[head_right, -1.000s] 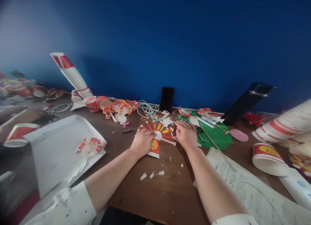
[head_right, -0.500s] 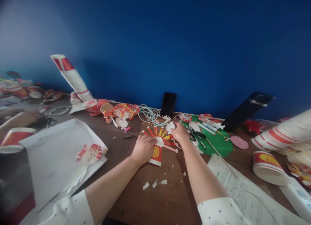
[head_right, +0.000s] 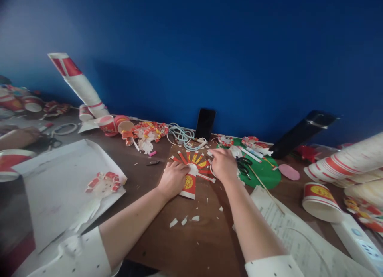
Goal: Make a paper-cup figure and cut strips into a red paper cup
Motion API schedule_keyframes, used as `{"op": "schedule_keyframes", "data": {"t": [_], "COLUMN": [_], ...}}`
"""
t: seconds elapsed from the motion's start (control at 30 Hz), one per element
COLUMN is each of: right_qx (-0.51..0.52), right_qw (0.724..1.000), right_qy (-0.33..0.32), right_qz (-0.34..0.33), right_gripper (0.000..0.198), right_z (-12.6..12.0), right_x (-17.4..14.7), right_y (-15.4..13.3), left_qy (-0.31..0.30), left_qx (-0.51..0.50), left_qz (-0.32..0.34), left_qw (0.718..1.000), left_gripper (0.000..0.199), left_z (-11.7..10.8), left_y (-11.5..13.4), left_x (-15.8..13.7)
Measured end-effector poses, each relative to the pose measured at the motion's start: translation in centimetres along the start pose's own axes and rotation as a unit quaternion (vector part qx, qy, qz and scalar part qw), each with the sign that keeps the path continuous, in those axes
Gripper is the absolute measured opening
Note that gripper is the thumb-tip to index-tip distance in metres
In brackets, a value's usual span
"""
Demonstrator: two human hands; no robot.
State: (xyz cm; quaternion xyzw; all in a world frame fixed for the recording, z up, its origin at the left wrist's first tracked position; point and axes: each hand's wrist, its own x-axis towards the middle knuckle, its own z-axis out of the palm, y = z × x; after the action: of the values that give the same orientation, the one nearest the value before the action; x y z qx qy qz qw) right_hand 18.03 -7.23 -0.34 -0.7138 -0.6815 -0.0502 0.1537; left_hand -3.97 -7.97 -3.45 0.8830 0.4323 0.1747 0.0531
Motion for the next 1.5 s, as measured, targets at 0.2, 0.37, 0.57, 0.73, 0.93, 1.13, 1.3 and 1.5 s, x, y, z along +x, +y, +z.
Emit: {"op": "schedule_keyframes", "data": {"t": [0.2, 0.37, 0.57, 0.73, 0.93, 1.13, 1.3, 1.5], "right_qx": [-0.065, -0.052, 0.056, 0.074, 0.145, 0.159, 0.129, 0.087], "right_qw": [0.995, 0.998, 0.995, 0.986, 0.982, 0.977, 0.984, 0.978], "right_qy": [-0.081, -0.026, -0.008, -0.055, 0.063, 0.14, 0.059, -0.042], "right_qz": [-0.008, 0.039, -0.087, -0.14, -0.103, -0.018, -0.11, -0.183], "right_gripper": [0.048, 0.046, 0.044, 0.042, 0.044, 0.043, 0.042, 0.042], "right_z": [1.9, 1.9, 0.4, -0.2, 0.4, 0.3, 0.4, 1.0], "right_x": [-0.1, -0.2, -2.2, -5.0, -5.2, -4.5, -5.0, -5.3], "right_y": [-1.0, -0.4, -3.1, -4.6, -2.0, -0.6, -1.8, -3.5], "left_qy": [0.009, 0.017, 0.03, 0.014, 0.022, 0.015, 0.005, -0.009], "left_qx": [-0.003, 0.0, 0.007, 0.008, -0.009, -0.015, -0.016, -0.008], "left_qz": [0.0, 0.0, 0.002, 0.0, -0.009, -0.013, -0.009, -0.003], "left_qw": [1.0, 1.0, 1.0, 1.0, 1.0, 1.0, 1.0, 1.0], "left_gripper": [0.035, 0.034, 0.033, 0.032, 0.035, 0.036, 0.036, 0.036], "left_z": [-0.1, 0.0, 0.2, -0.1, 0.2, 0.3, 0.0, -0.4], "left_y": [0.1, 0.1, 0.3, 0.6, 0.4, 0.1, 0.2, 0.6], "left_x": [-0.1, -0.1, -0.3, -0.1, 0.0, 0.0, -0.1, 0.1]}}
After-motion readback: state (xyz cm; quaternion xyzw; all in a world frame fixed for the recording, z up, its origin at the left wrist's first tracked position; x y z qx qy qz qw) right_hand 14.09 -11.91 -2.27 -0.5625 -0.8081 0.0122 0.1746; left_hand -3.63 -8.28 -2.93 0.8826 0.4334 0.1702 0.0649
